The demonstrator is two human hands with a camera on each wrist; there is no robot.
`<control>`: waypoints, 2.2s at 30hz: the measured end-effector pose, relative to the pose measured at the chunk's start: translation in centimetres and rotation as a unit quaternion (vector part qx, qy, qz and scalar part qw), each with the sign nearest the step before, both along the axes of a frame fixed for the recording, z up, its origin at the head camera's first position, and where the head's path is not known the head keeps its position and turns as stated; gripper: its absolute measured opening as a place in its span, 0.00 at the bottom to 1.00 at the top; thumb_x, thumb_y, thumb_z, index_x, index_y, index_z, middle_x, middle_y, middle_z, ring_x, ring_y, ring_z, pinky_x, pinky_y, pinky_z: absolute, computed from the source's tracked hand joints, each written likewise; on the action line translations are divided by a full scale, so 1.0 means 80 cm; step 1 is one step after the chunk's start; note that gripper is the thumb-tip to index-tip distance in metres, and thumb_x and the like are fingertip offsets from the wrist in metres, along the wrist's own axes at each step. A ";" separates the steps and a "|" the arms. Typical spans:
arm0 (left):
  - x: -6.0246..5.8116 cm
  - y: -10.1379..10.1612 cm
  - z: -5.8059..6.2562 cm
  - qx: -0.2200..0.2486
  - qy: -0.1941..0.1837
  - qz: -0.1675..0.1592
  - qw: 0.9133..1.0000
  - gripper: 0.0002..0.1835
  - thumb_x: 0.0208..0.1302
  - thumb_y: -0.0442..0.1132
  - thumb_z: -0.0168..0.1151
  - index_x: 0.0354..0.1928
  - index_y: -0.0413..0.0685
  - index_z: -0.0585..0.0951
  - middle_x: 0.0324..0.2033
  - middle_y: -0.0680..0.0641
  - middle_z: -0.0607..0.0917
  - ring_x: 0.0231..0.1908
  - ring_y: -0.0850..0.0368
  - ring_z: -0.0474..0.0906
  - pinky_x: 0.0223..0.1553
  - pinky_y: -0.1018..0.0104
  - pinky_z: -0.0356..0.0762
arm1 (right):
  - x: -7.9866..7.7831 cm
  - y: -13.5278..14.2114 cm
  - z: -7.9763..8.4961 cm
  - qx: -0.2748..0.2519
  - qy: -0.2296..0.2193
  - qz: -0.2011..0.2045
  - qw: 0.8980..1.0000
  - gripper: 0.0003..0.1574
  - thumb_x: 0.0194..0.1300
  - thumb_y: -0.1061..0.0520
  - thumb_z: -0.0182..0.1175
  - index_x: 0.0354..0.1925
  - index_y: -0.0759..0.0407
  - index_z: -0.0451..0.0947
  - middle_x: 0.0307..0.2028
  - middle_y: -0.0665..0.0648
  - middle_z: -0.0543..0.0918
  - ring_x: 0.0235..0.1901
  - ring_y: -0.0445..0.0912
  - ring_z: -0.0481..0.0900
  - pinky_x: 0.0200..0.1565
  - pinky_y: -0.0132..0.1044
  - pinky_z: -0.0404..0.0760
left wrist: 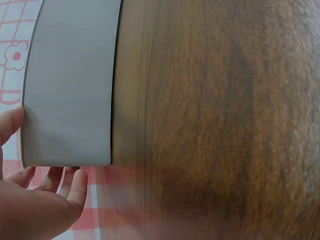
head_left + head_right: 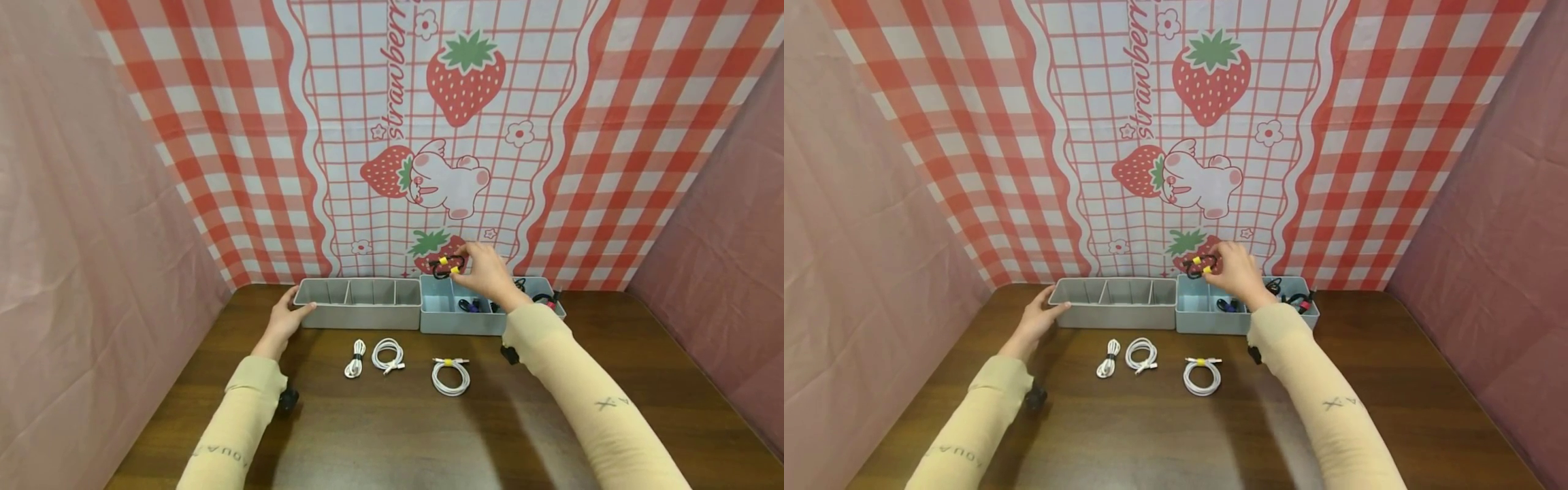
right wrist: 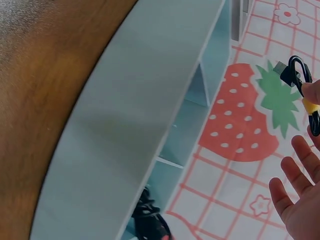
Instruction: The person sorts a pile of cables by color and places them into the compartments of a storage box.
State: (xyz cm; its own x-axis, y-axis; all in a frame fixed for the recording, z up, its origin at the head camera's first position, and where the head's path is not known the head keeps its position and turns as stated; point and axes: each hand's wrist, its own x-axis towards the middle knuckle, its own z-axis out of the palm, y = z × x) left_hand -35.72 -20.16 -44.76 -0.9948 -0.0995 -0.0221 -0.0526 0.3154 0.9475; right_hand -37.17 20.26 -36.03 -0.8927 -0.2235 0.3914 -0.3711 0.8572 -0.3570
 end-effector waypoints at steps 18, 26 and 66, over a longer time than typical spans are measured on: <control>-0.001 -0.001 0.000 0.005 -0.001 0.001 1.000 0.38 0.58 0.44 0.60 0.67 0.50 0.54 0.64 0.38 0.58 0.61 0.46 0.56 0.59 0.51 0.58 | -0.009 0.005 -0.040 -0.045 -0.022 -0.009 0.999 0.27 0.50 0.48 0.64 0.46 0.59 0.70 0.43 0.60 0.73 0.43 0.52 0.67 0.44 0.50 0.67; -0.003 -0.001 -0.002 0.007 0.000 -0.001 1.000 0.38 0.58 0.43 0.59 0.67 0.49 0.54 0.64 0.39 0.59 0.61 0.46 0.56 0.59 0.51 0.58 | -0.010 0.006 -0.056 -0.059 -0.039 -0.001 0.998 0.30 0.50 0.49 0.65 0.49 0.61 0.70 0.45 0.59 0.74 0.47 0.54 0.67 0.48 0.52 0.67; -0.003 0.002 -0.003 0.015 0.021 0.007 1.000 0.36 0.57 0.39 0.60 0.66 0.46 0.57 0.60 0.38 0.65 0.55 0.47 0.64 0.53 0.55 0.63 | -0.017 0.003 -0.098 -0.047 -0.060 -0.001 0.997 0.27 0.49 0.50 0.65 0.47 0.58 0.73 0.41 0.58 0.75 0.45 0.53 0.69 0.45 0.52 0.67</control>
State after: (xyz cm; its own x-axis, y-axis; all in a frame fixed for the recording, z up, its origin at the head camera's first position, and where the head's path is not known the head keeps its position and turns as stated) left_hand -35.97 -20.01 -44.98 -0.9934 -0.1137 0.0164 -0.0169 0.2858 0.9581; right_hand -38.50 20.51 -43.86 -0.9350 -0.1883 0.3006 -0.3184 0.8190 -0.4773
